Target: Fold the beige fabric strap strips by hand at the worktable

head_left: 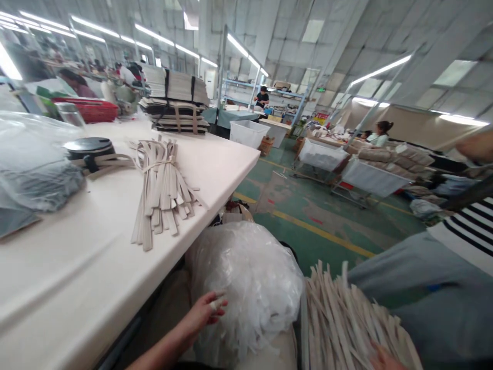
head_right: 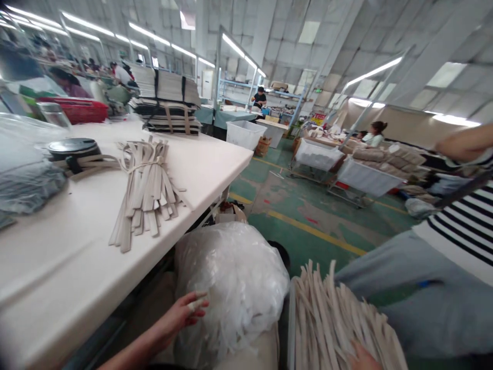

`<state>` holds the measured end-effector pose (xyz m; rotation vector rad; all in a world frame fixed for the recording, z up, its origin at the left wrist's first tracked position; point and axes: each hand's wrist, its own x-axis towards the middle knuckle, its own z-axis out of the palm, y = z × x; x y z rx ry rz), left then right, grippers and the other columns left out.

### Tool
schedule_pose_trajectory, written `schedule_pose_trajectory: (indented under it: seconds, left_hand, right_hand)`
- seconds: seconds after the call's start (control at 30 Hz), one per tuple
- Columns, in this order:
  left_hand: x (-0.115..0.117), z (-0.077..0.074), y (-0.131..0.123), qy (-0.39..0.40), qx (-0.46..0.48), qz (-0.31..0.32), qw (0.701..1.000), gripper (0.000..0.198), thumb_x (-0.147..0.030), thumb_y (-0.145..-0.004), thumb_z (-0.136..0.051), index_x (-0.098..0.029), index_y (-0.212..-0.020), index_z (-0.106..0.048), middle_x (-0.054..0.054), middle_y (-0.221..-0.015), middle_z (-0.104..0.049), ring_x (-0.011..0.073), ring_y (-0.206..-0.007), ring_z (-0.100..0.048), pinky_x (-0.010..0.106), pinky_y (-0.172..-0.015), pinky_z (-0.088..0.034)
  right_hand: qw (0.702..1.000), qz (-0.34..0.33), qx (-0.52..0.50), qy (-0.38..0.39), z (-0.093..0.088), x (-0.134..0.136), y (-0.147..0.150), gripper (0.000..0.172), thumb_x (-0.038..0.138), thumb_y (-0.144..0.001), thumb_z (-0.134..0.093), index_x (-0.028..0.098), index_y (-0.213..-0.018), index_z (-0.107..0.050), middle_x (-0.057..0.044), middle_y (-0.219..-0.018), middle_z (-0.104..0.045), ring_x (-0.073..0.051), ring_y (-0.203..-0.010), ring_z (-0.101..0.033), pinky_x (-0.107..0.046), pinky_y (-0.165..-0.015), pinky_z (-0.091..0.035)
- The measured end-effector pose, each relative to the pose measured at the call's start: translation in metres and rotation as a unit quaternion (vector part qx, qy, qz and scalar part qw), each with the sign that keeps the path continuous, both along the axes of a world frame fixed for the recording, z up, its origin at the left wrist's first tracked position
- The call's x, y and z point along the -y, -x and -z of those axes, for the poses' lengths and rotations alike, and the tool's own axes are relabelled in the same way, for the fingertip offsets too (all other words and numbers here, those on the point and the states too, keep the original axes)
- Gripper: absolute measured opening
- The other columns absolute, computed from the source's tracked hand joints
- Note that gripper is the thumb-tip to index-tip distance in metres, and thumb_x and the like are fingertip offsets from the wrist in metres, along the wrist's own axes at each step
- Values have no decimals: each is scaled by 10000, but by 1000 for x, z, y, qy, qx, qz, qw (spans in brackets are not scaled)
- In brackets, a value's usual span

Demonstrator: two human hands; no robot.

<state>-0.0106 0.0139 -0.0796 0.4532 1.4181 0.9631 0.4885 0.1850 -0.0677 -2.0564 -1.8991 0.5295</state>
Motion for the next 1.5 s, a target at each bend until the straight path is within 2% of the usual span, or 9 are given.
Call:
schedule_pose_trajectory:
  seconds: [0.23, 0.37, 0.5, 0.7, 0.87, 0.93, 1.17, 1.3, 1.5]
  left_hand:
    - [9, 15, 0, 43, -8, 57, 997, 888, -695, -573, -714, -198, -1292, -560, 136, -1317, -622, 299, -1123, -603, 349, -858, -415]
    - [10, 21, 0, 57, 0, 67, 996, 914, -703, -548, -724, -188, -1284, -555, 150, -1310, -628, 303, -1128, -605, 345, -855, -417]
    - [12, 25, 3, 64, 15, 51, 997, 876, -688, -519, -760, -187, -1220, -602, 152, -1271, -654, 299, -1106, -621, 332, -816, -424]
    - [13, 29, 11, 74, 34, 9, 997, 810, -678, -493, -795, -190, -1121, -642, 149, -1223, -683, 295, -1087, -630, 322, -790, -442]
    - [8, 32, 5, 74, 48, 3, 996, 774, -658, -478, -818, -203, -1082, -652, 137, -1202, -696, 299, -1068, -639, 328, -794, -441]
    - [7, 33, 3, 73, 48, 12, 996, 791, -667, -446, -830, -196, -1060, -664, 144, -1181, -703, 317, -1062, -638, 344, -802, -436]
    - [7, -11, -9, 3, 71, 84, 994, 789, -751, -581, -737, -207, -1148, -667, 114, -1185, -700, 305, -1126, -603, 352, -876, -441]
    - [4, -48, -28, -97, 50, 204, 973, 537, -658, -657, -754, -150, -825, -721, 50, -790, -702, 226, -800, -612, 296, -736, -428]
    - [8, -46, -25, 46, 214, 51, 975, 675, -765, -618, -693, -162, -921, -674, 105, -901, -715, 235, -813, -646, 315, -722, -478]
  right_hand:
    - [965, -108, -222, 86, 0, 57, 189, 522, 521, -857, -412, 161, -1148, -655, -126, -1032, -734, -250, -819, -721, -361, -798, -539]
    - [955, -248, -142, 79, -10, 71, 292, 403, 365, -969, -369, 166, -1193, -639, -79, -1017, -734, -182, -798, -712, -273, -755, -509]
    - [959, -268, -79, 45, -16, 74, 349, 355, 356, -866, -618, 183, -1176, -628, -83, -1114, -694, -260, -1029, -660, -317, -872, -459]
    - [983, -163, 34, 83, 1, 57, 342, 493, 543, -810, -672, 121, -1063, -633, -171, -1015, -680, -336, -973, -654, -395, -840, -461]
    - [979, -160, 17, 126, 26, 64, 320, 129, 234, -838, -624, 125, -864, -687, -166, -919, -699, -302, -938, -661, -353, -805, -449]
    - [978, -161, -26, 132, 25, 66, 317, 192, 199, -870, -542, 148, -739, -671, -117, -800, -691, -251, -869, -659, -311, -765, -438]
    - [933, -174, -276, 150, -13, 69, 321, 293, 365, -871, -473, 144, -740, -613, 1, -611, -567, -125, -566, -510, -213, -540, -382]
    - [916, -160, -347, 120, -35, 77, 326, 332, 437, -855, -478, 143, -772, -607, 0, -641, -564, -125, -565, -499, -221, -546, -395]
    - [928, -180, -324, 38, -58, 83, 329, 322, 408, -875, -524, 171, -658, -555, 26, -571, -471, -125, -574, -444, -237, -572, -324]
